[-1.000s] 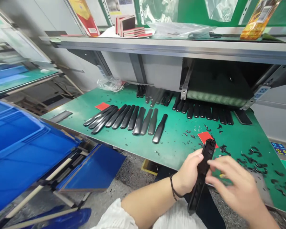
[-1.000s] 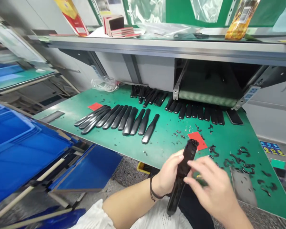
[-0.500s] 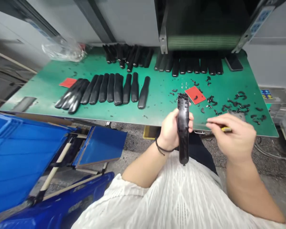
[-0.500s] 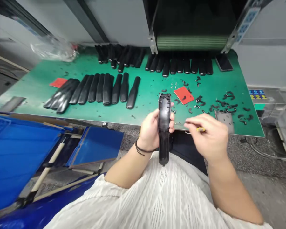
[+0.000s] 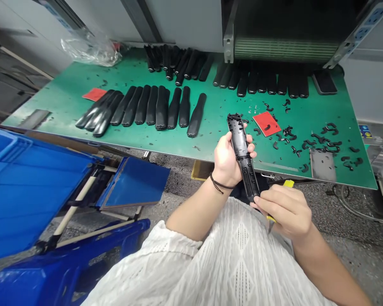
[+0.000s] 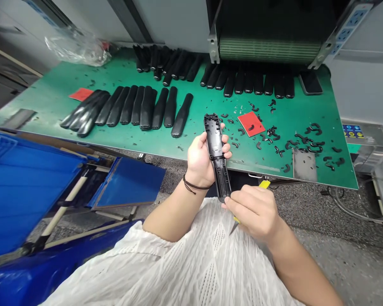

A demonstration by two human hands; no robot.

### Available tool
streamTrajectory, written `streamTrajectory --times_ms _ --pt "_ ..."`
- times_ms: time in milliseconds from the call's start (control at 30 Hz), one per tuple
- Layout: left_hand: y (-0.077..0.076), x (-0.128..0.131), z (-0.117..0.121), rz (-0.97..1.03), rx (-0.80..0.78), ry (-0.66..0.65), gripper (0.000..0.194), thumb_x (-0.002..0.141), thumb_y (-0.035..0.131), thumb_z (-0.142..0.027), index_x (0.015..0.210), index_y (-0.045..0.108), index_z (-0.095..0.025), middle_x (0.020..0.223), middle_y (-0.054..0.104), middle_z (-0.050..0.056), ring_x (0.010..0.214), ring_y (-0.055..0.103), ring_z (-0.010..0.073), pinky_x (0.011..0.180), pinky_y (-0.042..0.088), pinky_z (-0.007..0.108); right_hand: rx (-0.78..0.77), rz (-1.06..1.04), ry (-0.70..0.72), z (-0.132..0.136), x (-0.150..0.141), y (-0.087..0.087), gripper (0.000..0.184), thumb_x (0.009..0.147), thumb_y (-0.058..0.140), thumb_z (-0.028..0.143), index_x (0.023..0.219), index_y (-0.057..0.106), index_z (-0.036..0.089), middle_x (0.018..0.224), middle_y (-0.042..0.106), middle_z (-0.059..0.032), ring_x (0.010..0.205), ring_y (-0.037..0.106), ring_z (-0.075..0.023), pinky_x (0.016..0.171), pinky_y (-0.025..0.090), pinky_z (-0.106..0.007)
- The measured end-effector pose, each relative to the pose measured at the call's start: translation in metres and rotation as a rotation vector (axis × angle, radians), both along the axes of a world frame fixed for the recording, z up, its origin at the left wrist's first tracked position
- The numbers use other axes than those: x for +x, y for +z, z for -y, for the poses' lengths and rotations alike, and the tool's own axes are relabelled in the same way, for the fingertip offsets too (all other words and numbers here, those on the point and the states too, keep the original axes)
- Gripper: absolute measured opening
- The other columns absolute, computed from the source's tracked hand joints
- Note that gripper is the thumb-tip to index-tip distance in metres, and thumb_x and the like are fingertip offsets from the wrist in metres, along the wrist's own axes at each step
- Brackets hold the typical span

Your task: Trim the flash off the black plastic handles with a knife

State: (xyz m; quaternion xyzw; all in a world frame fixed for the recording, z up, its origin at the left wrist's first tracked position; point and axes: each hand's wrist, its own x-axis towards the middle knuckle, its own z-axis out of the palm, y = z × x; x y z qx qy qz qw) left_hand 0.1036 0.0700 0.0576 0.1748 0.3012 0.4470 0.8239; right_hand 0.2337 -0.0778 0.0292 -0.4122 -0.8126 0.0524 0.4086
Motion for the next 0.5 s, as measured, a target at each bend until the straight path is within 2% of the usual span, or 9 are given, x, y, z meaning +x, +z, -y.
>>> streamTrajectory --times_ms 67,167,267,367,500 --pt "0.0 -0.001 0.002 0.005 0.031 0.008 0.051 0.103 0.024 -0.038 0.133 0.06 -0.018 0.077 0.054 0.002 0.057 0.044 0.0116 0.054 0.04 0.024 -0.038 -0.05 0.019 0.002 -0.003 -0.001 0.029 0.083 0.074 0.009 0.108 0.071 0.024 0.088 0.075 -0.0036 0.069 0.065 -0.0154 0.062 0.05 -0.03" --pt "0.0 -0.002 0.008 0.004 0.137 0.031 0.051 0.104 0.024 -0.04 0.134 0.059 -0.019 0.079 0.054 0.002 0.057 0.045 0.0117 0.053 0.04 0.025 -0.154 -0.171 -0.009 0.0 -0.008 0.005 0.021 0.085 0.07 0.007 0.099 0.071 0.022 0.082 0.072 -0.0021 0.07 0.067 -0.0157 0.064 0.053 -0.03" --pt "0.0 -0.002 0.018 -0.033 0.29 0.103 0.047 0.102 0.031 -0.043 0.135 0.058 -0.023 0.084 0.055 0.003 0.06 0.047 0.0126 0.056 0.043 0.025 -0.252 -0.365 -0.188 -0.007 -0.017 0.017 0.015 0.087 0.072 0.009 0.091 0.072 0.023 0.081 0.072 -0.0012 0.072 0.067 -0.0155 0.066 0.054 -0.03" --pt "-0.001 -0.002 0.029 -0.118 0.425 0.169 0.047 0.099 0.04 -0.05 0.136 0.057 -0.026 0.088 0.057 0.003 0.064 0.049 0.0139 0.06 0.046 0.027 -0.266 -0.43 -0.366 -0.02 -0.024 0.026 0.01 0.088 0.075 0.014 0.09 0.075 0.024 0.084 0.074 -0.0012 0.073 0.067 -0.0145 0.067 0.053 -0.029" --pt "-0.004 0.0 0.04 -0.137 0.544 0.225 0.052 0.096 0.047 -0.055 0.138 0.056 -0.026 0.089 0.059 0.004 0.066 0.049 0.0146 0.061 0.046 0.027 -0.393 -0.439 -0.374 -0.033 -0.03 0.028 0.004 0.089 0.075 0.02 0.091 0.077 0.023 0.082 0.072 0.0 0.07 0.064 -0.0129 0.063 0.05 -0.027"
